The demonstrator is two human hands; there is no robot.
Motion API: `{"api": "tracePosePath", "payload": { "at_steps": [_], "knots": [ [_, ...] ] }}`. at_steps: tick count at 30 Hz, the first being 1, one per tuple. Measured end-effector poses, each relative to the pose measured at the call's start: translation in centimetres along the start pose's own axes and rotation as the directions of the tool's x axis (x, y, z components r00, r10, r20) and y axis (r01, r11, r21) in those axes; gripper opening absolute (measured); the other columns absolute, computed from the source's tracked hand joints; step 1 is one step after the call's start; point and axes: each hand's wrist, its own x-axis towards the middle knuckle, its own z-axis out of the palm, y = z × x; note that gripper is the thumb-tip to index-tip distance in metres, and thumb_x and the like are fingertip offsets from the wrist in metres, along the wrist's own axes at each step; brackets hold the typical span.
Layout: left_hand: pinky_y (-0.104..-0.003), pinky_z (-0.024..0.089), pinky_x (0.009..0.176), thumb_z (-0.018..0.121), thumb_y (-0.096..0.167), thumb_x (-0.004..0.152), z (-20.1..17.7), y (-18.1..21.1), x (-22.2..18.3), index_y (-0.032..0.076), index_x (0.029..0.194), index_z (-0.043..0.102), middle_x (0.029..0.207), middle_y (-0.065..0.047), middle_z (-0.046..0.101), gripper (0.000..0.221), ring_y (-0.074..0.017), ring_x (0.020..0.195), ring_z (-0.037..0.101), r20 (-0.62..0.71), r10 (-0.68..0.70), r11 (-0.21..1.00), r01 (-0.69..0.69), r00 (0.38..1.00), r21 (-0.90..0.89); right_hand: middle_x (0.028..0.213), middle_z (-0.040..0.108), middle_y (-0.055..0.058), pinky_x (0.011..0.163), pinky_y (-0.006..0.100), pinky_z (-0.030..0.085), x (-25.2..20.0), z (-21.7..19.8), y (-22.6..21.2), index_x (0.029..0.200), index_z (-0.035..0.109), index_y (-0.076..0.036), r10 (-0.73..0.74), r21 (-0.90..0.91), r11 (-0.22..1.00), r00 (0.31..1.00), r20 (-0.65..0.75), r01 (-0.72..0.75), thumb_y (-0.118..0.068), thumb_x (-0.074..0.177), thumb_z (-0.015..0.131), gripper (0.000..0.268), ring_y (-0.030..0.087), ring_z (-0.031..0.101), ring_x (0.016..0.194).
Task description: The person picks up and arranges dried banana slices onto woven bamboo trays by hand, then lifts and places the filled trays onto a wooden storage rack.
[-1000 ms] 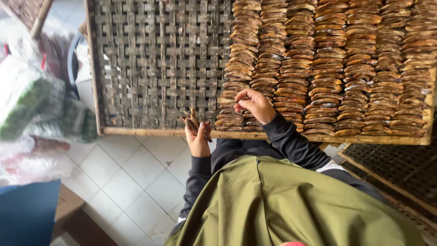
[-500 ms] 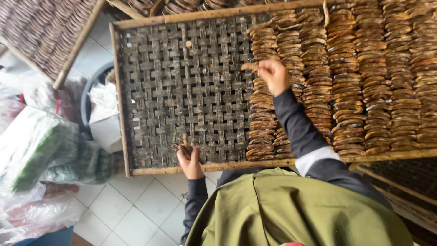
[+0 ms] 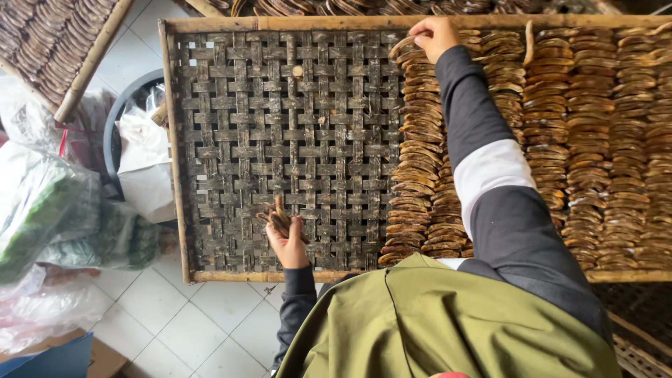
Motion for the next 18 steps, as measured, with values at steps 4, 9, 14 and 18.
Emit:
{"api": "tracePosePath", "payload": {
  "at_steps": [4, 9, 14, 18],
  "knots": [
    [-0.029, 0.059, 0.081, 0.068, -0.001, 0.099, 1.2, -1.6, 0.1, 0.003, 0.122, 0.048, 0.106, -0.011, 0.069, 0.031, -0.0173, 0.092, 0.070, 0.051, 0.000, 1.000, 0.001, 0.999, -0.016, 0.098, 0.072, 0.016, 0.084, 0.045, 0.054, -0.8, -1.0, 2.0, 0.096, 0.082, -0.010, -0.129, -0.390, 0.912, 0.991, 0.015, 0.125, -0.002, 0.086, 0.082, 0.013, 0.032, 0.067, 0.092],
    [-0.030, 0.058, 0.087, 0.067, -0.001, 0.100, 3.1, -0.7, 0.5, 0.002, 0.123, 0.048, 0.107, -0.008, 0.067, 0.029, -0.0160, 0.095, 0.068, 0.098, 0.012, 0.994, -0.023, 0.995, 0.106, 0.100, 0.075, 0.011, 0.090, 0.050, 0.052, -1.5, -1.0, 2.7, 0.099, 0.082, -0.015, -0.219, -0.485, 0.852, 0.976, 0.015, 0.199, -0.004, 0.089, 0.078, 0.016, 0.035, 0.066, 0.097],
    [-0.037, 0.059, 0.088, 0.059, 0.001, 0.098, 8.1, 1.7, 1.8, 0.007, 0.145, 0.040, 0.116, -0.007, 0.064, 0.051, -0.0175, 0.099, 0.066, 0.252, -0.140, 0.988, 0.152, 0.958, -0.029, 0.090, 0.075, 0.011, 0.084, 0.051, 0.053, -2.4, -0.9, 2.1, 0.092, 0.082, -0.013, -0.301, -0.547, 0.805, 0.953, -0.040, 0.231, -0.001, 0.084, 0.074, 0.016, 0.037, 0.066, 0.091],
    [-0.042, 0.061, 0.096, 0.060, 0.003, 0.099, 12.6, 2.4, 2.7, 0.012, 0.151, 0.036, 0.120, -0.008, 0.061, 0.057, -0.0207, 0.104, 0.067, 0.418, -0.188, 0.896, 0.330, 0.889, -0.298, 0.098, 0.070, 0.009, 0.084, 0.041, 0.058, -4.1, -0.2, -3.6, 0.104, 0.068, -0.004, -0.186, -0.292, 0.945, 0.978, -0.097, 0.151, 0.004, 0.096, 0.063, 0.012, 0.027, 0.069, 0.091]
  ]
}}
